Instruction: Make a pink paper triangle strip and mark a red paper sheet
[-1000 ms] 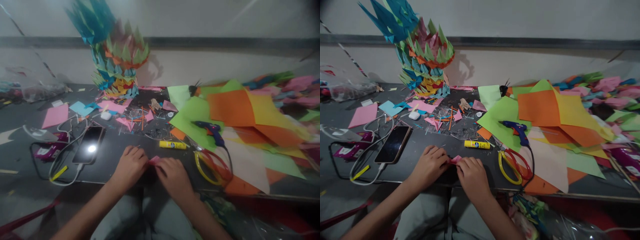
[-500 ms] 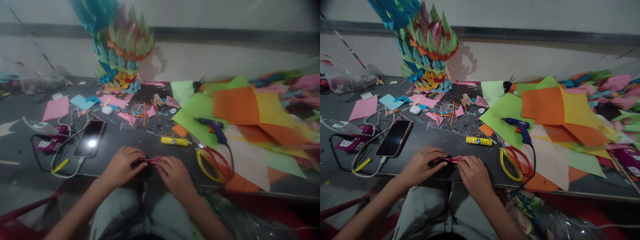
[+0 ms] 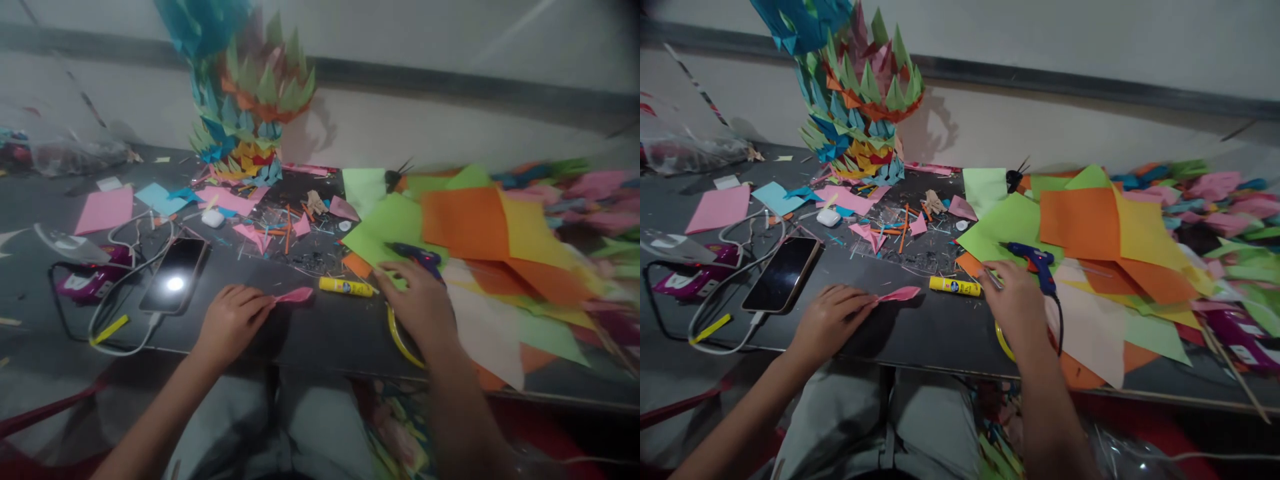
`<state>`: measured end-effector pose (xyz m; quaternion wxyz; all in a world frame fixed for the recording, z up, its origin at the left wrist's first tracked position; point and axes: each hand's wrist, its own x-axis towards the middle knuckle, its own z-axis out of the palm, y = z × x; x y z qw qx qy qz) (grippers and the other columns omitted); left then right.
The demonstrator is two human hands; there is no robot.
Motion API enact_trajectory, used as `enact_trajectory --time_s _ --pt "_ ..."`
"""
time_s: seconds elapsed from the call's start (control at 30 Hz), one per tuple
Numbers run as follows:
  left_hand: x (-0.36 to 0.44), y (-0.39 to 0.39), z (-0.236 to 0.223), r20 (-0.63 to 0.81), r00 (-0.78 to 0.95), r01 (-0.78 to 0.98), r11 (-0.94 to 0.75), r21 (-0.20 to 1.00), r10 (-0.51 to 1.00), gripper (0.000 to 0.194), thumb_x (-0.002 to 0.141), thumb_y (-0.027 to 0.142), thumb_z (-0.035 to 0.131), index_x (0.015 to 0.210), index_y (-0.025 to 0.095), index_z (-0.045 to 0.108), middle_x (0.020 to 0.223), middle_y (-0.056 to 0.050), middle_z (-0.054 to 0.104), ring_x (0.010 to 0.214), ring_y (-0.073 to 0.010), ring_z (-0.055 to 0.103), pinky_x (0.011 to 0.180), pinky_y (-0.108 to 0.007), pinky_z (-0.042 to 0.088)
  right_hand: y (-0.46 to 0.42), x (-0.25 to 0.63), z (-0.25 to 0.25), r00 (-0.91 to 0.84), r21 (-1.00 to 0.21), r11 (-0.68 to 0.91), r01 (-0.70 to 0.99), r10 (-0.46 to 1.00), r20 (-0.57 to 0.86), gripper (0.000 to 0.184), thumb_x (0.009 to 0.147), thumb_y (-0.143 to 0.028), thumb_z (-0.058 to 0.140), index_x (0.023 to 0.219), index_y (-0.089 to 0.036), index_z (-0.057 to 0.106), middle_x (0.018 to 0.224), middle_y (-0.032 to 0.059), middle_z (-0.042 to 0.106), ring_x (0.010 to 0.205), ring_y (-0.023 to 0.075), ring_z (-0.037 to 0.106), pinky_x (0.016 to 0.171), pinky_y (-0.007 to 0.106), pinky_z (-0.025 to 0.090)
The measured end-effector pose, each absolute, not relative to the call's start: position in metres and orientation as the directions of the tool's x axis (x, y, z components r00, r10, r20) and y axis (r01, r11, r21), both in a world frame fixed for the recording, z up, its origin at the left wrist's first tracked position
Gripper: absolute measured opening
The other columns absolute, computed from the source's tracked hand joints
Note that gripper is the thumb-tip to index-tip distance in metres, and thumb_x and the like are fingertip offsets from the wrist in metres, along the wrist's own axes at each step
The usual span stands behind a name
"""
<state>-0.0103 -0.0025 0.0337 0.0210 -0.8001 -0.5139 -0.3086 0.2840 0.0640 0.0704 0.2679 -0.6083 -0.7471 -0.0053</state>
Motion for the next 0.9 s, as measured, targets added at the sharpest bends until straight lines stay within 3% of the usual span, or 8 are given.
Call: enact_trajectory --time_s 0.13,0.2,0.27,0.43,0.63,0.73,0.83,0.9 --pt "-0.010 -0.002 0.024 0.503 0.216 0.815 -0.438 0.380 0.837 0.017 0.087 0.027 0.051 0.086 0.019 0.067 0.079 -0.003 0.067 0.072 -0.0146 0.059 0.067 -0.029 0.042 0.077 0.337 0.072 0.248 -0.248 -0.193 0.949 0.945 0.211 0.040 0.073 -0.050 0.057 0.091 -0.014 0.061 0.087 0.0163 0.063 0.072 0.0256 0.056 0.057 0.034 0.036" --pt "-0.011 -0.003 0.020 0.471 0.219 0.784 -0.442 0.437 0.854 0.018 0.087 0.027 0.051 0.088 0.019 0.066 0.080 -0.003 0.067 0.073 -0.0147 0.059 0.068 -0.029 0.042 0.088 0.363 0.064 0.341 -0.215 -0.297 0.930 0.917 0.208 0.048 0.072 -0.052 0.056 0.096 -0.010 0.059 0.091 0.0220 0.060 0.073 0.0270 0.054 0.058 0.036 0.034" --pt "-0.012 -0.003 0.018 0.437 0.241 0.751 -0.451 0.481 0.867 0.018 0.087 0.025 0.050 0.092 0.019 0.066 0.084 -0.004 0.066 0.076 -0.0152 0.058 0.070 -0.030 0.043 0.103 0.382 0.055 0.354 -0.256 -0.310 0.916 0.923 0.149 0.046 0.073 -0.051 0.054 0.091 -0.009 0.059 0.087 0.0221 0.059 0.069 0.0248 0.053 0.058 0.035 0.032" --pt "-0.015 -0.004 0.017 0.412 0.237 0.715 -0.446 0.539 0.879 0.018 0.086 0.021 0.049 0.096 0.019 0.065 0.088 -0.005 0.065 0.080 -0.0155 0.057 0.073 -0.030 0.044 0.123 0.389 0.045 0.299 -0.306 -0.267 0.914 0.952 0.061 0.033 0.074 -0.048 0.052 0.065 -0.016 0.056 0.058 0.0090 0.052 0.052 0.0179 0.046 0.053 0.033 0.031" --pt "-0.012 -0.006 0.020 0.475 0.231 0.723 -0.476 0.501 0.849 0.014 0.085 0.021 0.052 0.088 0.019 0.065 0.082 -0.004 0.066 0.074 -0.0143 0.058 0.069 -0.029 0.042 0.102 0.370 0.053 0.363 -0.280 -0.290 0.915 0.894 0.263 0.039 0.081 -0.044 0.043 0.096 -0.011 0.056 0.083 0.0193 0.056 0.060 0.0215 0.047 0.055 0.037 0.030" --pt "-0.012 -0.002 0.020 0.402 0.161 0.688 -0.395 0.610 0.901 0.015 0.086 0.023 0.051 0.088 0.019 0.065 0.082 -0.003 0.066 0.074 -0.0140 0.059 0.068 -0.028 0.043 0.093 0.366 0.060 0.414 -0.297 -0.308 0.904 0.805 0.426 0.047 0.081 -0.044 0.045 0.109 -0.007 0.051 0.081 0.0216 0.057 0.058 0.0234 0.049 0.054 0.038 0.029" --pt "-0.011 0.006 0.020 0.329 0.074 0.618 -0.302 0.726 0.942 0.014 0.085 0.024 0.052 0.088 0.020 0.065 0.083 -0.002 0.066 0.077 -0.0138 0.060 0.069 -0.025 0.045 0.091 0.364 0.071 0.447 -0.419 -0.252 0.873 0.758 0.475 0.045 0.079 -0.040 0.050 0.111 -0.008 0.050 0.083 0.0202 0.059 0.064 0.0242 0.053 0.057 0.039 0.034" --pt "-0.009 0.010 0.020 0.313 0.052 0.603 -0.279 0.747 0.948 0.013 0.084 0.023 0.052 0.088 0.020 0.065 0.084 -0.002 0.066 0.078 -0.0140 0.060 0.070 -0.025 0.045 0.087 0.361 0.077 0.474 -0.566 -0.201 0.799 0.790 0.389 0.042 0.079 -0.040 0.051 0.109 -0.011 0.050 0.082 0.0162 0.060 0.063 0.0216 0.054 0.058 0.037 0.038"
